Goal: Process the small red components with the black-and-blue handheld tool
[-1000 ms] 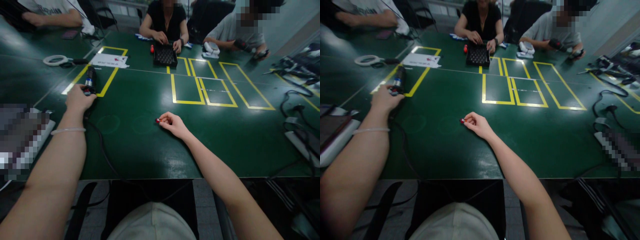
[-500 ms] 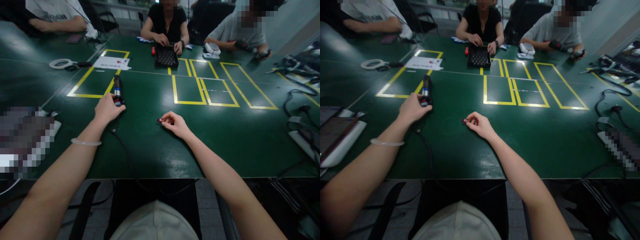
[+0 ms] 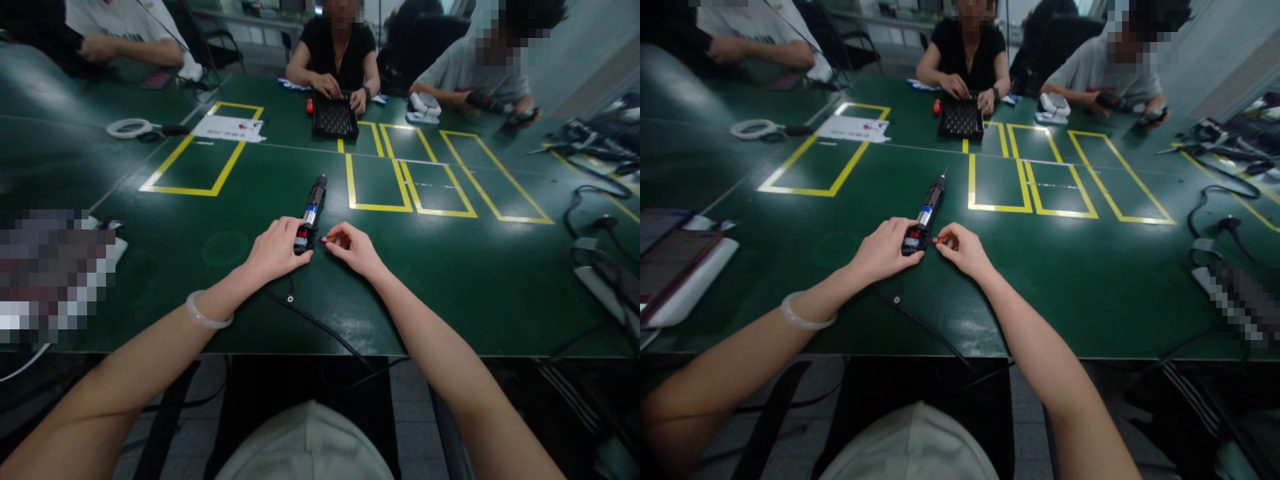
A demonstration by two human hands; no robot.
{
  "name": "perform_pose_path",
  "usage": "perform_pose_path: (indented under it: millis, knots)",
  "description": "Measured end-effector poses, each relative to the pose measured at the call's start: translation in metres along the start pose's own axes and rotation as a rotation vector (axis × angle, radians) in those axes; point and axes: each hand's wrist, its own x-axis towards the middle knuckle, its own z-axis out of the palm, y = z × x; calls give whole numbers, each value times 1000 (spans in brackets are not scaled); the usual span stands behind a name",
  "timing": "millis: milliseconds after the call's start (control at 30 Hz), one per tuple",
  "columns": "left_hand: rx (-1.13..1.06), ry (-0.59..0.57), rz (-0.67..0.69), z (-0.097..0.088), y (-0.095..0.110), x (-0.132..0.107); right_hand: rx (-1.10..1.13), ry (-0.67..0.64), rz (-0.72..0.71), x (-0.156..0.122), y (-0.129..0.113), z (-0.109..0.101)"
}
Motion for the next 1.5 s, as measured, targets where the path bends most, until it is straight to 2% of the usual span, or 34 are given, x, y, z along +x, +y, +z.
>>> perform_pose_path:
  millis: [333,567,767,967,1067,1200,1367,1500]
  knots:
    - [-40,-19,51,1,15,-7,-101,-48,-55,-1,0,8]
    - [-24,-20,61,3,15,-6,-204,-22,-129,-2,-1,6]
    - [14,-23,35,7,17,-7,-201,-52,-142,-2,-3,5]
    - [47,-39,-52,5,23,-4,-254,-34,-238,-4,-3,4]
    - [89,-31,-92,5,25,-1,-253,-23,-232,-4,-2,4]
    - [153,-19,-79,5,26,1,-217,-23,-202,-5,-4,5]
    - [251,15,-41,4,23,4,-203,-3,-175,-4,-4,3]
    - [241,41,-105,2,3,16,-213,17,-141,-3,1,0]
